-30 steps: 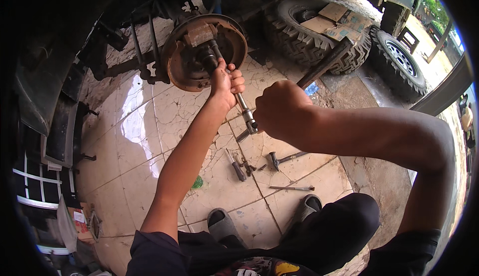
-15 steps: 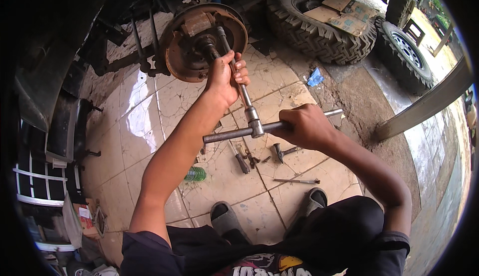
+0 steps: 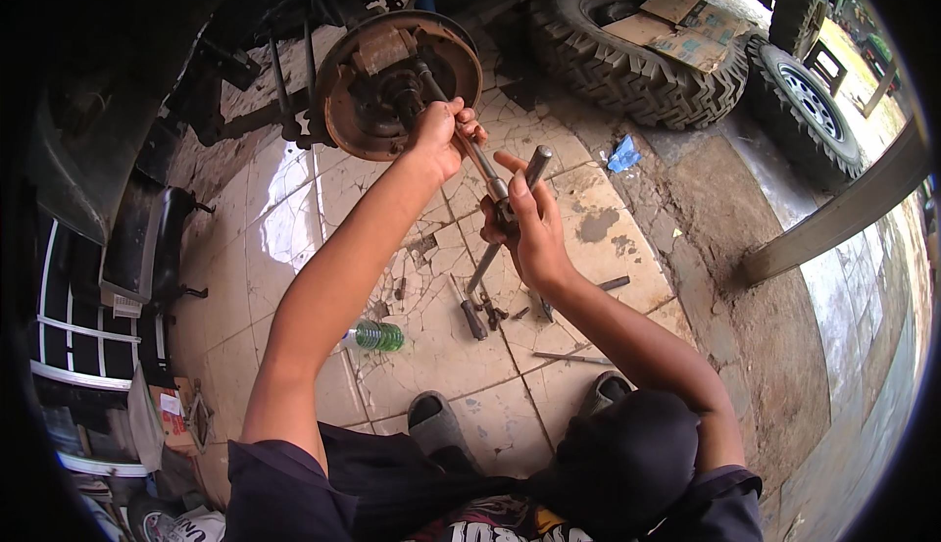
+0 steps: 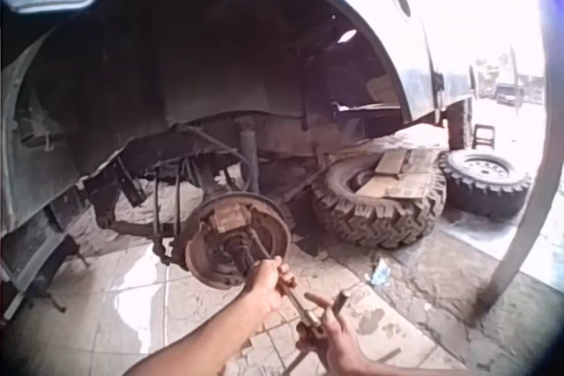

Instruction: The person removes components from a vehicle's drum brake assembly using a screwdriver, a hammer, and a T-handle wrench. They pry at the internal parts, tap the assembly with the hammer and screwdriver, and then unscrew a central component with the T-handle wrench.

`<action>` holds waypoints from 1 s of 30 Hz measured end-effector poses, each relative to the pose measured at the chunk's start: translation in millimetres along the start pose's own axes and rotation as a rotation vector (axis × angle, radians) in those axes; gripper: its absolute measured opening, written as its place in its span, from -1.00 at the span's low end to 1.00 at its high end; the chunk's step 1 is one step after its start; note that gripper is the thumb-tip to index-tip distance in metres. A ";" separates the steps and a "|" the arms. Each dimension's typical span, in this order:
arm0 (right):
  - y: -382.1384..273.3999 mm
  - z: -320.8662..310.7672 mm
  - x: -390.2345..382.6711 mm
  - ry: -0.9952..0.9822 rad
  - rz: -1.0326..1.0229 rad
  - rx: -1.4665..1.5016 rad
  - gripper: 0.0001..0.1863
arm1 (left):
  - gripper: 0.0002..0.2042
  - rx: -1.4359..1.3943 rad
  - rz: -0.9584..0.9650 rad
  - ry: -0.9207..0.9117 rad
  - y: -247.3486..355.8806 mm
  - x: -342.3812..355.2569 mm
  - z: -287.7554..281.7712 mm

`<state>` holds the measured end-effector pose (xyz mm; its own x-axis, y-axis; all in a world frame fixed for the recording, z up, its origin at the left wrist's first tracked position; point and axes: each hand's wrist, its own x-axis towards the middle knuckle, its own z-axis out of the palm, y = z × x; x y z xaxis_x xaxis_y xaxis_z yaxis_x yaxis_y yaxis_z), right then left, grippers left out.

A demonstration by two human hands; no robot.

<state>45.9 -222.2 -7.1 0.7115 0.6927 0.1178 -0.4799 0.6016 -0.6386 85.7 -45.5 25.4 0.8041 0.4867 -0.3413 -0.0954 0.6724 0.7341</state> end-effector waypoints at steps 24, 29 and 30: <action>7.6 21.0 13.5 -0.004 0.324 0.424 -0.69 | -0.86 0.263 0.040 -0.014 20.8 -25.3 -0.2; -5.9 47.9 15.0 -0.012 0.059 -0.741 -0.65 | -0.79 0.302 0.006 -0.063 31.6 -25.4 -5.8; -10.2 49.6 15.8 -0.051 -0.017 -1.070 -0.62 | -0.78 0.310 -0.010 -0.068 31.8 -25.8 -6.3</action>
<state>36.5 -197.7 39.0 0.6796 0.7184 0.1486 0.2468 -0.0331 -0.9685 58.2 -33.1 53.9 0.8425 0.4355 -0.3169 0.0878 0.4696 0.8785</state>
